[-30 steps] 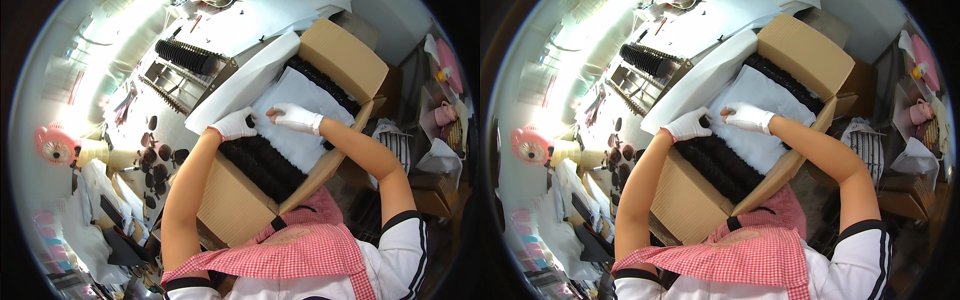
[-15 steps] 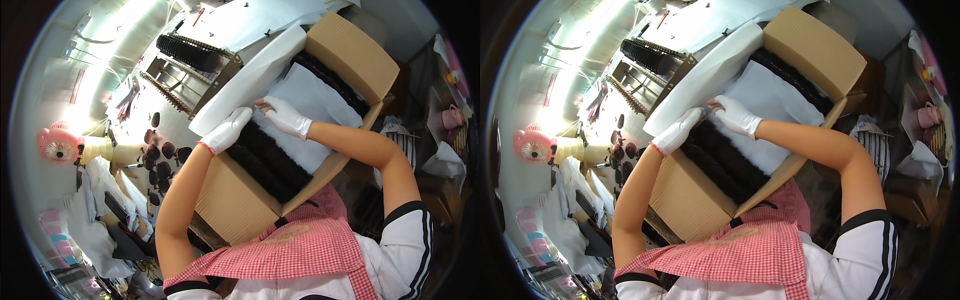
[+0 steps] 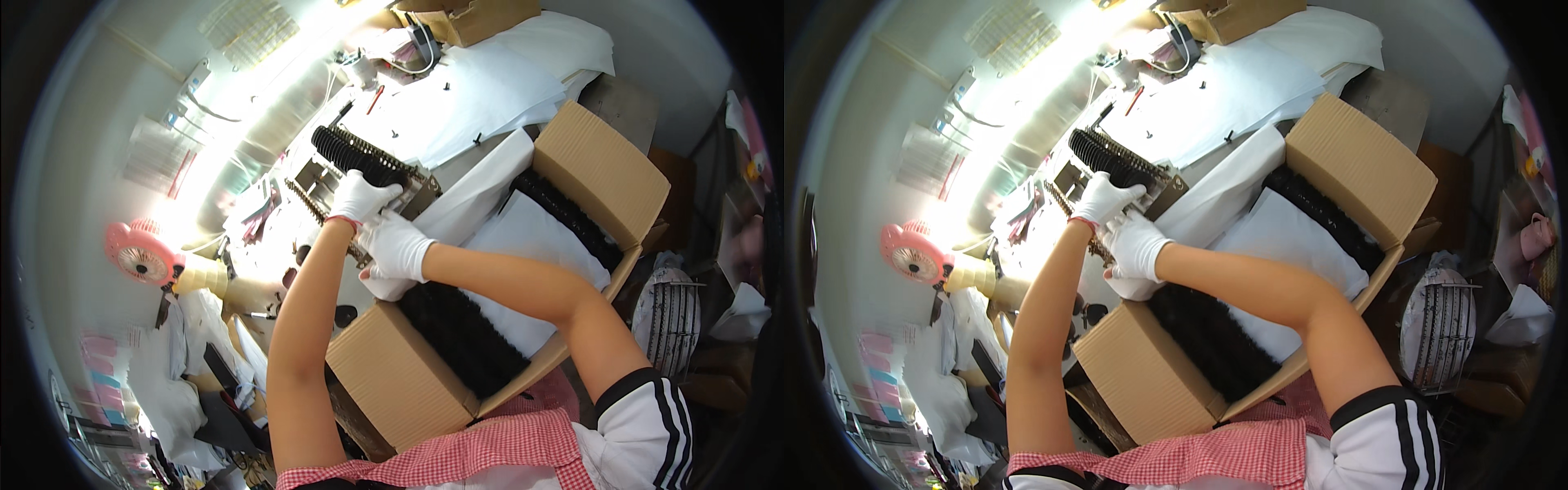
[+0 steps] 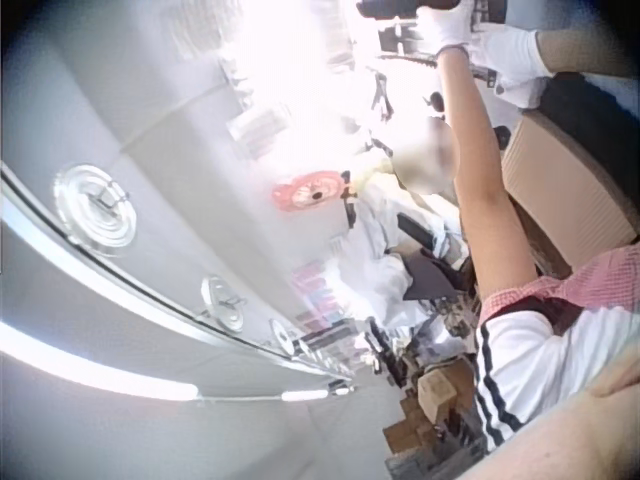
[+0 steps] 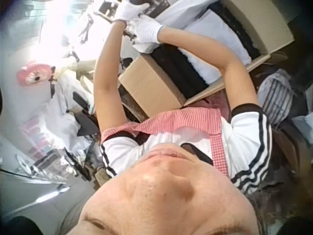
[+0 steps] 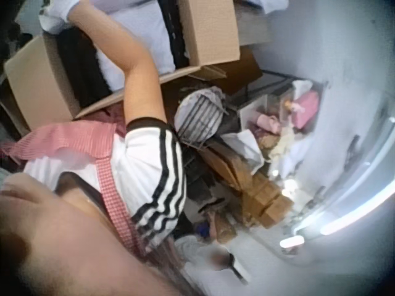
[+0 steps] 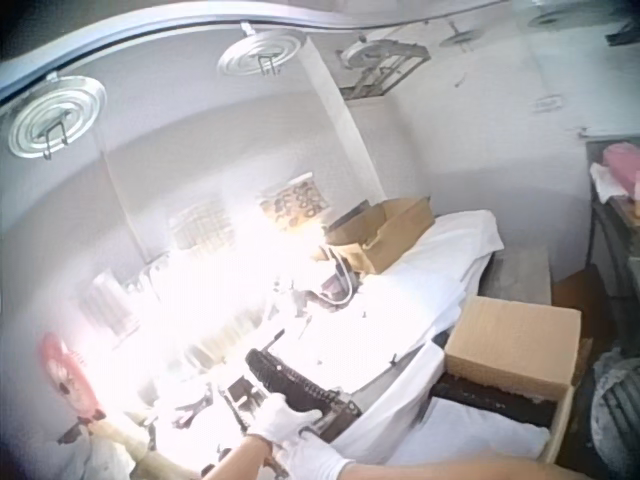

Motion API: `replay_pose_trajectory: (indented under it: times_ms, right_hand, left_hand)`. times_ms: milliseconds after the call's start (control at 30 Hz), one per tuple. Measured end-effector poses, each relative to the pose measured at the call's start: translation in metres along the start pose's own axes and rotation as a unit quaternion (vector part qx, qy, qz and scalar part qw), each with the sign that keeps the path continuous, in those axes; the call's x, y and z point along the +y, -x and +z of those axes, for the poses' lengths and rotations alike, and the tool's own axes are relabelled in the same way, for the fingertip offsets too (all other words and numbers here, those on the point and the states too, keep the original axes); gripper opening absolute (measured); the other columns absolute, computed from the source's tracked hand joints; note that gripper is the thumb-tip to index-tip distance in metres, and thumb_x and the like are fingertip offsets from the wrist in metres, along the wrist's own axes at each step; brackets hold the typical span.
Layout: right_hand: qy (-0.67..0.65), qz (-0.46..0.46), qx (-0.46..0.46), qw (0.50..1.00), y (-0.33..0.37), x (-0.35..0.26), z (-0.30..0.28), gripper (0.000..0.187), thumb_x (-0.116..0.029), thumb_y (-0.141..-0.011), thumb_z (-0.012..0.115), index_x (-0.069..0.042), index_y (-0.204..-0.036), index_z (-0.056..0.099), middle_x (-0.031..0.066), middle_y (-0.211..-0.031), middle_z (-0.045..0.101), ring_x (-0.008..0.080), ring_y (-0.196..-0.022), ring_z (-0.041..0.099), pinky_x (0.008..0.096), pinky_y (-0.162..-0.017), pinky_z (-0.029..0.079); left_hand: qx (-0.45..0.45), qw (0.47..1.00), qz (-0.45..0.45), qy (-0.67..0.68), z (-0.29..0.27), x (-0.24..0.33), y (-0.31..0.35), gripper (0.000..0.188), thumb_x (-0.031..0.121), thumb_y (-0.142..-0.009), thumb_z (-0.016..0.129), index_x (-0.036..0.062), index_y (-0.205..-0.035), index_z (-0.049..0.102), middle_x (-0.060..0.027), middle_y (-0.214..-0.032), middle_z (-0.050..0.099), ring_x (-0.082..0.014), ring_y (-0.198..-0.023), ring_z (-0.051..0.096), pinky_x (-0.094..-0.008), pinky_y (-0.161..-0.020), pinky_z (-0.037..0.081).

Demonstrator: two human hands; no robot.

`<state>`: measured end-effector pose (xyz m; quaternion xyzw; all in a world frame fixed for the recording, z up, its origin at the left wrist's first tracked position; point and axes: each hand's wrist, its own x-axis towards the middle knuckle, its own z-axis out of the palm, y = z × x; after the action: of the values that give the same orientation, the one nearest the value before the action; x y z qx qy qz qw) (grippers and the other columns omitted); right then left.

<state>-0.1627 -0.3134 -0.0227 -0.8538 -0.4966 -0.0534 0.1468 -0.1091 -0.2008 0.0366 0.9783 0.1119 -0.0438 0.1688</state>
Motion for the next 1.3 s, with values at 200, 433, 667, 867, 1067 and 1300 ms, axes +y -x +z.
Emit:
replay_pose_trajectory:
  times_ms: [200,433,667,867,1067,1300]
  right_hand:
    - [-0.106,0.024,-0.114,0.988,-0.014,0.005,0.007,0.064,-0.061,-0.091,0.053,-0.003,-0.112,0.071,0.0204,-0.111,0.070,0.0329,-0.117,0.060,0.0416,-0.110,0.038]
    - [-0.083,-0.007,-0.177,0.981,-0.012,0.002,-0.008,0.076,-0.071,-0.088,0.050,0.001,-0.104,0.072,0.0174,-0.102,0.073,0.0313,-0.108,0.065,0.0373,-0.100,0.044]
    - [-0.083,-0.042,-0.136,0.986,-0.004,0.006,-0.024,0.070,-0.064,-0.087,0.058,-0.003,-0.120,0.067,0.0171,-0.113,0.070,0.0285,-0.109,0.065,0.0384,-0.101,0.044]
    - [-0.086,0.053,0.106,0.989,0.015,0.030,-0.036,0.061,-0.046,-0.083,0.071,-0.005,-0.129,0.061,0.0195,-0.116,0.066,0.0338,-0.113,0.061,0.0385,-0.101,0.047]
    - [-0.286,0.099,0.175,0.937,0.000,0.023,-0.031,0.108,-0.040,-0.065,0.088,-0.007,-0.151,0.033,0.0277,-0.146,0.036,0.0408,-0.130,0.045,0.0432,-0.112,0.040]
    - [-0.294,0.105,0.174,0.934,-0.008,0.062,-0.012,0.055,-0.025,-0.073,0.078,-0.014,-0.123,0.057,0.0173,-0.115,0.058,0.0332,-0.112,0.058,0.0395,-0.098,0.049]
  left_hand:
    - [0.010,0.999,-0.021,0.030,0.014,0.021,-0.006,0.078,0.043,-0.070,0.081,-0.0175,-0.111,0.054,-0.0225,-0.091,0.069,-0.0272,-0.084,0.069,-0.0344,-0.073,0.056]
    - [-0.105,0.971,-0.060,0.204,0.040,0.019,-0.032,0.024,0.016,-0.081,0.070,-0.0065,-0.075,0.064,-0.0141,-0.065,0.063,-0.0242,-0.059,0.063,-0.0360,-0.053,0.048]
    - [0.020,0.973,0.002,-0.231,0.019,0.025,-0.016,0.038,0.019,-0.089,0.053,-0.0035,-0.120,0.051,-0.0268,-0.104,0.070,-0.0398,-0.099,0.070,-0.0467,-0.084,0.054]
    - [-0.043,0.992,-0.045,-0.107,-0.028,0.000,0.030,0.047,0.019,-0.082,0.057,-0.0047,-0.122,0.050,-0.0297,-0.097,0.069,-0.0403,-0.091,0.070,-0.0461,-0.083,0.055]
    - [-0.134,0.985,0.004,0.112,-0.030,0.002,0.057,0.038,0.022,-0.087,0.059,-0.0060,-0.113,0.058,-0.0170,-0.095,0.068,-0.0226,-0.094,0.067,-0.0341,-0.082,0.053]
    - [-0.205,0.976,0.022,0.065,-0.069,-0.038,0.004,0.048,0.032,-0.085,0.068,-0.0057,-0.114,0.059,-0.0095,-0.099,0.066,-0.0166,-0.089,0.065,-0.0277,-0.080,0.052]
